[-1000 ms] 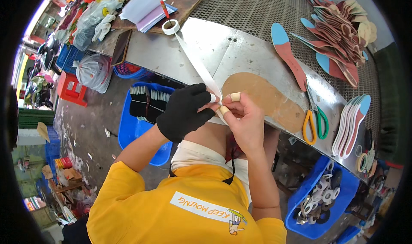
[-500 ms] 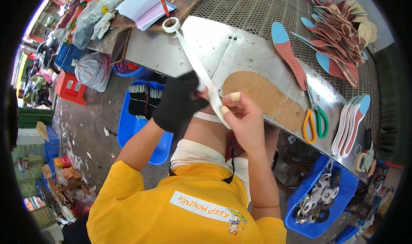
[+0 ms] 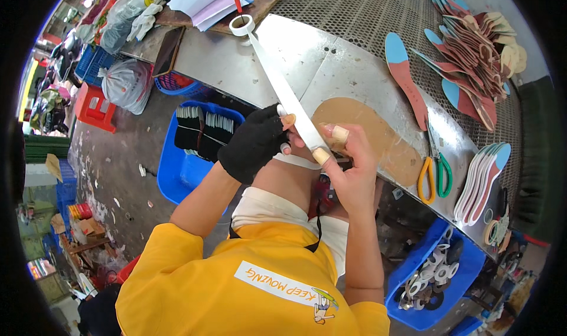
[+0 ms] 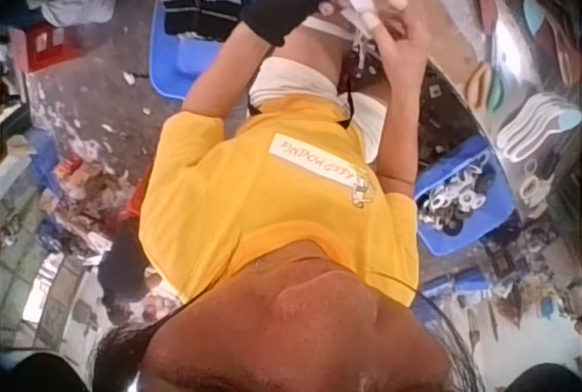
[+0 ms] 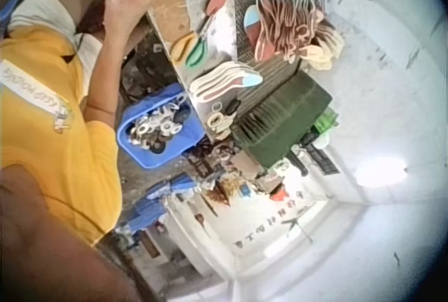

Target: The recorder is applying white adhesive tape to the edges of shoe insoles or soles and trimming the excess with scissors.

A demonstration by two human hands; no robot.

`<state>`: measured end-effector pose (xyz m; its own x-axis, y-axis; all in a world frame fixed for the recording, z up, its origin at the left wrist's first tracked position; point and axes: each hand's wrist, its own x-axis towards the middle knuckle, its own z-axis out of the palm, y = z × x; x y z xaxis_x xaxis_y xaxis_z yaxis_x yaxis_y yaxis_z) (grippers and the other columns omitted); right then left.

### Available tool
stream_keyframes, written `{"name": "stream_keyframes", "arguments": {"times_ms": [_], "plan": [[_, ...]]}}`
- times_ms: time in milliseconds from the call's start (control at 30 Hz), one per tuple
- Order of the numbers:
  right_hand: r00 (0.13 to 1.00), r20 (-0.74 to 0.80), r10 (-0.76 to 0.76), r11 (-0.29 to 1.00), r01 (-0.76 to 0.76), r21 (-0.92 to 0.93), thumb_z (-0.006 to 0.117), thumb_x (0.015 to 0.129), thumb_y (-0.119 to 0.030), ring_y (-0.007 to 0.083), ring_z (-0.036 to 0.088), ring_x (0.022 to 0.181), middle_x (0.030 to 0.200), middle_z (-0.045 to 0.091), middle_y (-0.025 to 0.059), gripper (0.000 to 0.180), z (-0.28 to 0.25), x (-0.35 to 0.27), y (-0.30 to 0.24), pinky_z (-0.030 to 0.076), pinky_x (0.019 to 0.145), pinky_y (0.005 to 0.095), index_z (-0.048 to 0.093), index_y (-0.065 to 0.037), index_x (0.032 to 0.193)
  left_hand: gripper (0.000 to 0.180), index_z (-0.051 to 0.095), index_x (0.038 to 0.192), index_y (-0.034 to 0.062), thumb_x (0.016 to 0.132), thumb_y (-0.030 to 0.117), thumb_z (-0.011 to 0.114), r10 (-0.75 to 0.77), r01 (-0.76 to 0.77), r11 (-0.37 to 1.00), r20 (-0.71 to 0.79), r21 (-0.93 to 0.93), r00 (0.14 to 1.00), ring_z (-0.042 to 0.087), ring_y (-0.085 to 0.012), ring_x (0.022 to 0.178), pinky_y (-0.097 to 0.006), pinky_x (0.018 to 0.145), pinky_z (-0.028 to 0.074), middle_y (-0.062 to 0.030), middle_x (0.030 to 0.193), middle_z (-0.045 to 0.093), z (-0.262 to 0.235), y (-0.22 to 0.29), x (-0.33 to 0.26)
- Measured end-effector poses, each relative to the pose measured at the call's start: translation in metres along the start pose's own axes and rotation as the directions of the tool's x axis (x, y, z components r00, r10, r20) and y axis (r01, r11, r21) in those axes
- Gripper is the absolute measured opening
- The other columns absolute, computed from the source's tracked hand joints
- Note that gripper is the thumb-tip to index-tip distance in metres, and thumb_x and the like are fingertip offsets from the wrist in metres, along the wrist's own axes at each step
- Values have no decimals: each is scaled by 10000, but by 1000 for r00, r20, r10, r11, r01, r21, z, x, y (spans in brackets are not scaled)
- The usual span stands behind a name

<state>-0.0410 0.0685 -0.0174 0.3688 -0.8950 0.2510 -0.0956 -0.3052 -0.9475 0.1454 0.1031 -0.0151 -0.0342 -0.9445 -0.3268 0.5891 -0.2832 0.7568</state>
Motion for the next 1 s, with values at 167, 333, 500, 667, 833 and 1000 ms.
{"name": "stream_keyframes", "arguments": {"times_ms": [167, 333, 500, 667, 833, 1000], "plan": [[977, 125, -174, 919, 207, -336, 676, 700, 61, 203, 560, 796, 833, 545, 57, 293, 1, 19, -29, 452, 664, 299, 681, -44, 973, 215, 623, 1026, 15, 906, 193, 615, 33, -32, 989, -7, 143, 999, 625, -105, 738, -220, 566, 470, -55, 835, 653, -3, 4, -4], [933, 226, -279, 838, 351, -419, 666, 683, 71, 239, 519, 687, 778, 511, 67, 304, -1, 22, -22, 414, 577, 329, 687, -59, 957, 175, 680, 1004, 43, 892, 164, 621, 49, -32, 954, -52, 297, 997, 629, -62, 716, -206, 569, 468, -21, 801, 687, -2, 9, -4], [984, 170, -54, 934, 110, -339, 652, 699, 84, 215, 543, 616, 746, 513, 78, 242, 5, 21, -36, 434, 537, 308, 622, -35, 907, 184, 687, 998, 34, 890, 168, 622, 107, -83, 922, -42, 378, 993, 619, -47, 711, -201, 567, 462, -21, 795, 694, -1, 7, -3], [961, 254, -113, 907, 204, -367, 638, 699, 87, 182, 559, 615, 740, 516, 74, 203, -2, 26, -27, 429, 542, 285, 585, -26, 860, 165, 688, 954, 43, 872, 176, 636, 160, -116, 863, -49, 491, 986, 578, -36, 667, -193, 544, 416, 0, 758, 673, 8, 9, -6], [940, 292, -180, 889, 282, -361, 633, 697, 84, 146, 528, 591, 728, 502, 66, 172, -9, 26, -18, 402, 535, 255, 561, -23, 811, 165, 687, 946, 36, 868, 175, 641, 173, -116, 819, -48, 563, 984, 584, -38, 669, -191, 570, 428, 0, 754, 671, 9, 4, -2], [991, 127, -49, 973, 76, -218, 660, 698, 64, 140, 515, 563, 743, 524, 35, 168, -11, 14, -23, 393, 517, 247, 549, -25, 789, 157, 672, 933, 25, 881, 168, 630, 186, -137, 877, -61, 461, 981, 605, -68, 672, -205, 600, 444, -20, 750, 665, 7, -3, 7]]}}
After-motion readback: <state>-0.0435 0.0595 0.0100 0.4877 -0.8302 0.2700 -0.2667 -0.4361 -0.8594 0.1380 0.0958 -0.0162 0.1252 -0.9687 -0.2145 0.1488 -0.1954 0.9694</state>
